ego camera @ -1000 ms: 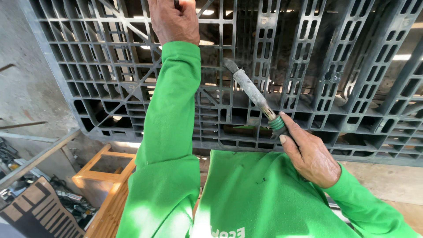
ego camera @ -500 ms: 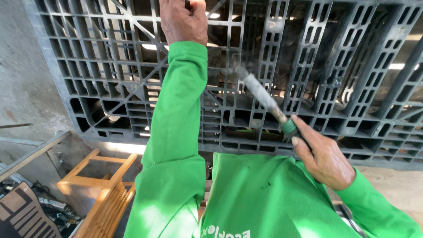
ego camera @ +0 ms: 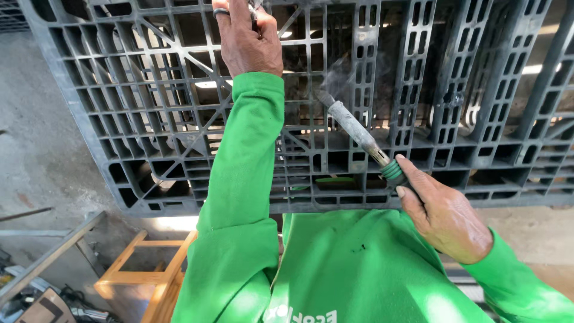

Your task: The person uses a hot air gun to melt and fuse sections of a gray plastic pallet, pressing the softened plastic with a cloth to smooth and join the material. The work is performed on a single pallet placed on a wooden support in a workshop.

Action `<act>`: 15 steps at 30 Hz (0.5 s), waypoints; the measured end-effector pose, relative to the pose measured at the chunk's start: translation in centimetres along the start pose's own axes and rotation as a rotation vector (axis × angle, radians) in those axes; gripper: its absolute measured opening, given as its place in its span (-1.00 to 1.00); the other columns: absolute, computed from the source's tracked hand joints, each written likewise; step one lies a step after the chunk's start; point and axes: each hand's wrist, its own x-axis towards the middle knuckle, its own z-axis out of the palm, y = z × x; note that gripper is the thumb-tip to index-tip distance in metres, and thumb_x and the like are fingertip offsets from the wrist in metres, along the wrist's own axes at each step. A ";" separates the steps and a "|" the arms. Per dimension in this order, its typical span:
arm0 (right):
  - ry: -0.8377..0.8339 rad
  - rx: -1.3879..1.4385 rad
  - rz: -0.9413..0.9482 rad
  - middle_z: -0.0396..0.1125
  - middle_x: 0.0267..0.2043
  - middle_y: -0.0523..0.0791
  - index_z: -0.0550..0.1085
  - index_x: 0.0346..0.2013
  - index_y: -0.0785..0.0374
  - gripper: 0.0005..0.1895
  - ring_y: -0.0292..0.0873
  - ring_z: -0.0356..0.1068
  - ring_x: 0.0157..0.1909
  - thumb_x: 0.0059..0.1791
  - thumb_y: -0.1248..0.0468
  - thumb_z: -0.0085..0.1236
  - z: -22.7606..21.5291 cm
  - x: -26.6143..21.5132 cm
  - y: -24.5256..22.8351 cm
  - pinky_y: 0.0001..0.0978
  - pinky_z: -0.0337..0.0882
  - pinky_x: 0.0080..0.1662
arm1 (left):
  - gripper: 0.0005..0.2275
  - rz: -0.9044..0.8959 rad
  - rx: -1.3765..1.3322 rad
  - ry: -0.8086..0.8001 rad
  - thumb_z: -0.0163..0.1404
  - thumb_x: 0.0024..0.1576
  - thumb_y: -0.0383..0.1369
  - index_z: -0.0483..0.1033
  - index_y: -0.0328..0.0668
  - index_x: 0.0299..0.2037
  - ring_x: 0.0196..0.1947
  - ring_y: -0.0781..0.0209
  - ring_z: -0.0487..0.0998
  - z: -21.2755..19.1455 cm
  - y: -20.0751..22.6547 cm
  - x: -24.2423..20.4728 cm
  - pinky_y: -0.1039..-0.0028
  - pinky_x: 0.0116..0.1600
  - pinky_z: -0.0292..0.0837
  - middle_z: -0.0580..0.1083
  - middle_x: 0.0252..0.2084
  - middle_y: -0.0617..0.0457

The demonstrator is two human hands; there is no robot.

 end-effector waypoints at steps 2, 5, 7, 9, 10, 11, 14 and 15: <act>-0.090 -0.033 0.191 0.43 -0.09 0.15 0.23 0.41 0.22 -0.38 0.21 0.45 -0.18 0.04 0.21 0.00 0.0 -0.4 -1.3 -0.09 0.48 -0.16 | -0.63 -0.002 -0.060 -0.016 0.01 0.21 -0.50 0.33 -0.06 0.23 -0.36 0.04 0.57 -0.2 -0.2 -0.5 0.31 -0.31 0.58 0.35 0.14 -0.31; -0.170 -0.035 0.440 0.42 -0.31 0.04 0.21 0.47 0.11 -0.36 0.05 0.46 -0.36 0.07 0.19 0.00 0.2 -0.5 -2.7 -0.16 0.50 -0.24 | -0.62 -0.033 -0.123 -0.065 0.01 0.21 -0.49 0.32 -0.02 0.23 -0.42 0.15 0.57 -0.3 -0.5 -0.5 0.36 -0.35 0.58 0.34 0.15 -0.31; -0.025 -0.016 0.272 0.39 -0.43 0.09 0.25 0.39 0.21 -0.40 0.10 0.41 -0.44 0.04 0.23 0.01 1.0 -0.3 -3.3 -0.12 0.42 -0.30 | -0.64 -0.023 -0.104 -0.084 0.04 0.24 -0.50 0.35 -0.02 0.24 -0.37 0.18 0.55 -0.6 -0.6 -0.6 0.35 -0.31 0.56 0.39 0.07 -0.18; -0.020 0.110 0.320 0.42 -0.49 0.01 0.23 0.38 0.21 -0.41 -0.07 0.48 -0.48 0.04 0.22 -0.02 1.9 -0.3 -3.7 -0.19 0.45 -0.32 | -0.66 -0.056 -0.176 -0.105 0.04 0.24 -0.52 0.38 -0.03 0.20 -0.35 0.25 0.52 -0.8 -0.6 -0.4 0.41 -0.26 0.56 0.38 -0.03 -0.07; -0.021 0.176 0.344 0.44 -0.52 -0.03 0.23 0.38 0.21 -0.42 -0.16 0.51 -0.50 0.04 0.22 -0.03 2.6 -0.5 -3.8 -0.23 0.47 -0.33 | -0.68 -0.074 -0.207 -0.117 0.04 0.24 -0.53 0.40 -0.03 0.18 -0.34 0.28 0.50 -1.1 -0.8 -0.4 0.44 -0.24 0.56 0.37 -0.08 -0.02; 0.007 0.185 0.342 0.40 -0.52 -0.02 0.24 0.38 0.21 -0.43 -0.14 0.45 -0.51 0.05 0.22 -0.02 3.4 -0.6 -3.8 -0.24 0.44 -0.35 | -0.70 -0.063 -0.289 -0.082 0.03 0.23 -0.56 0.42 -0.04 0.13 -0.33 0.30 0.47 -1.2 -1.2 -0.3 0.46 -0.24 0.52 0.36 -0.09 0.00; 0.079 0.219 0.369 0.34 -0.50 0.00 0.28 0.37 0.21 -0.45 -0.13 0.33 -0.54 0.06 0.23 -0.01 6.3 -1.1 -3.3 -0.28 0.38 -0.37 | -0.77 -0.016 -0.514 -0.057 0.00 0.23 -0.62 0.46 -0.08 0.01 -0.29 0.32 0.42 -2.1 -2.1 -0.3 0.50 -0.21 0.46 0.36 -0.12 0.05; 0.095 0.234 0.394 0.35 -0.48 -0.01 0.29 0.38 0.20 -0.46 -0.15 0.32 -0.53 0.07 0.23 -0.02 7.2 -1.4 -3.2 -0.30 0.37 -0.36 | -0.79 0.010 -0.574 -0.095 -0.02 0.26 -0.63 0.46 -0.09 -0.01 -0.26 0.32 0.43 -3.0 -2.6 -0.2 0.50 -0.18 0.47 0.38 -0.12 0.06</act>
